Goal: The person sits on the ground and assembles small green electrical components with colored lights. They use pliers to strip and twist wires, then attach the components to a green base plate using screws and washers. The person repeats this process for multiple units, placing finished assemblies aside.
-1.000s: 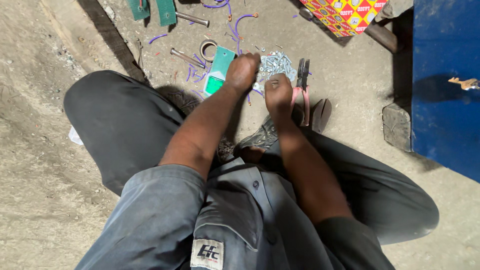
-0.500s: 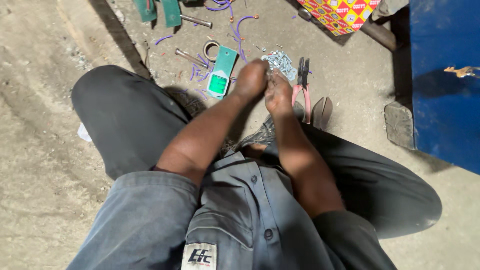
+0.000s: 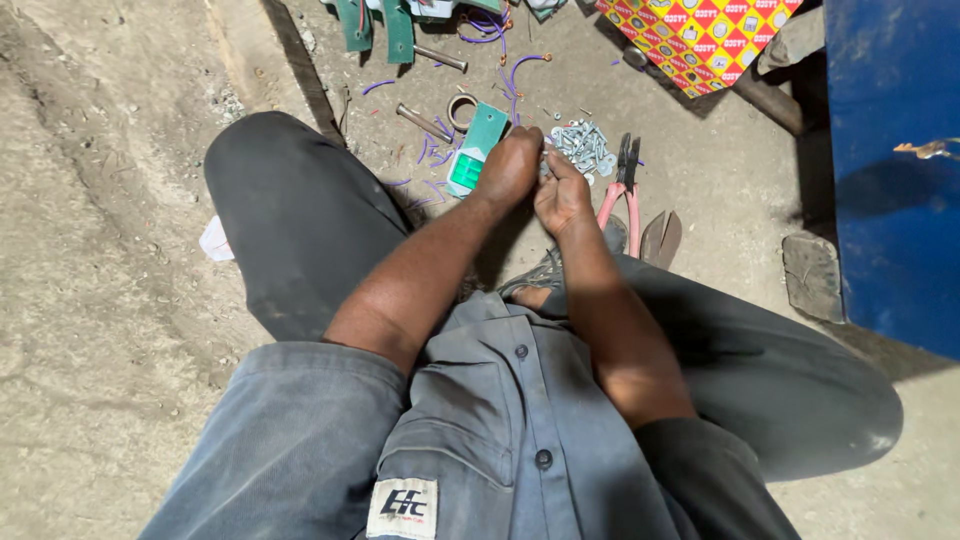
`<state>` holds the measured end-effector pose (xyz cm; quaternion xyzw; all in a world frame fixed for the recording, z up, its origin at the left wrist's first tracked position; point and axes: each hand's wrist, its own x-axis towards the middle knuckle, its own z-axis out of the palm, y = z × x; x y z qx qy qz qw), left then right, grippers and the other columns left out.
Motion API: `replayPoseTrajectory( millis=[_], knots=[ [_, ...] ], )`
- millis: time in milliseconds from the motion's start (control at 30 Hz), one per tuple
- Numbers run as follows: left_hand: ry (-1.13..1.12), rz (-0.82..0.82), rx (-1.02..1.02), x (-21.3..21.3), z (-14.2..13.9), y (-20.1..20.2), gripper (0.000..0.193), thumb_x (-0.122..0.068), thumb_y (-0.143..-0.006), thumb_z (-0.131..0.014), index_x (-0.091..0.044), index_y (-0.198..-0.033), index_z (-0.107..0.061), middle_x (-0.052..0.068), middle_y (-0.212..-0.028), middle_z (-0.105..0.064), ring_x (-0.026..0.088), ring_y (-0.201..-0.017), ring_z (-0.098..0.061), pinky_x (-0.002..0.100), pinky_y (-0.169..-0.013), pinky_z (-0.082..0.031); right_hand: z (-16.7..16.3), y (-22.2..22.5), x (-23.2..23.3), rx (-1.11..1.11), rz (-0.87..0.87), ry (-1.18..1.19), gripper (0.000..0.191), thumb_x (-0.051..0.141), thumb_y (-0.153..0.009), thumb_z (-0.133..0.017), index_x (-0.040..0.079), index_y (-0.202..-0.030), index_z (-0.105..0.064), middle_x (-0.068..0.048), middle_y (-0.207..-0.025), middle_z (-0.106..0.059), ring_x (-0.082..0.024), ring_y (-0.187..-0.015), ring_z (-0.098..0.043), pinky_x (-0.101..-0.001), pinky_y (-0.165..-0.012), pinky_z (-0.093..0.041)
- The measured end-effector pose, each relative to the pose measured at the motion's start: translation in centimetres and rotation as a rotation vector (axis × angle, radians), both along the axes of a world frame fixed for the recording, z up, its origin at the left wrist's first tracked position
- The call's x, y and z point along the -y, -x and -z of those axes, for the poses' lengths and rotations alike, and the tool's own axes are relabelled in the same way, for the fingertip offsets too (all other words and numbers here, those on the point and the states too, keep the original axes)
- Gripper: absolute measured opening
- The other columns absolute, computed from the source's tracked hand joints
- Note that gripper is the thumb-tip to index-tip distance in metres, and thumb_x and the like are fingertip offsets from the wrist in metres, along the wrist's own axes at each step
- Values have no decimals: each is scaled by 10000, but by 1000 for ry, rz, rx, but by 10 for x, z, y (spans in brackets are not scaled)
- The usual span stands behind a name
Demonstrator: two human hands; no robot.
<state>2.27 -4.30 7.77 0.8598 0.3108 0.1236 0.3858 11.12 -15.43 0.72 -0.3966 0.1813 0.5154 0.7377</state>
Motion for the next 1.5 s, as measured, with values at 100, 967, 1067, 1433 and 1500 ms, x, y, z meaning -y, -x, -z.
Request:
replayPoseTrajectory(
  millis=[100,967,1067,1433,1500],
  knots=[
    [135,-164,68,-7,9,-3,51,-32,-890,-612,17,-878,-604,268,-873,-669,441,-801,-687,508,-678,-533,-3,-3,-3,12,-24,-252,108,52,-1172,-619,-14,-1257,-610,-114,-1190,-675,-212,-1091,-614,-321,-1008,-500],
    [29,-73,29,-26,8,23,250,-98,-756,-794,17,-924,-649,245,-952,-674,434,-876,-673,490,-750,-543,-44,-9,-33,147,-348,-312,788,-170,-772,-469,-25,-1545,-413,-189,-1526,-524,-140,-922,-566,-205,-788,-471],
    [20,-8,132,-22,24,27,316,-114,-748,-777,6,-1011,-649,272,-1018,-657,461,-939,-647,495,-811,-538,-36,-6,-27,133,-330,-335,830,-189,-803,-477,18,-1601,-382,-183,-1418,-494,-153,-884,-532,-214,-789,-465],
    [389,-345,29,-19,36,26,119,-56,-974,-636,-16,-1080,-599,221,-854,-700,375,-759,-686,475,-661,-529,-13,5,-49,544,-373,479,429,-63,-879,-486,6,-1287,-599,-183,-1115,-705,-255,-919,-703,-340,-729,-582],
    [641,-499,138,-33,27,29,176,-73,-933,-683,-29,-1092,-621,174,-740,-691,273,-605,-682,415,-531,-529,-8,8,-61,1030,-458,675,211,52,-940,-637,6,-1123,-732,-168,-986,-780,-269,-853,-713,-345,-730,-564]
  ],
)
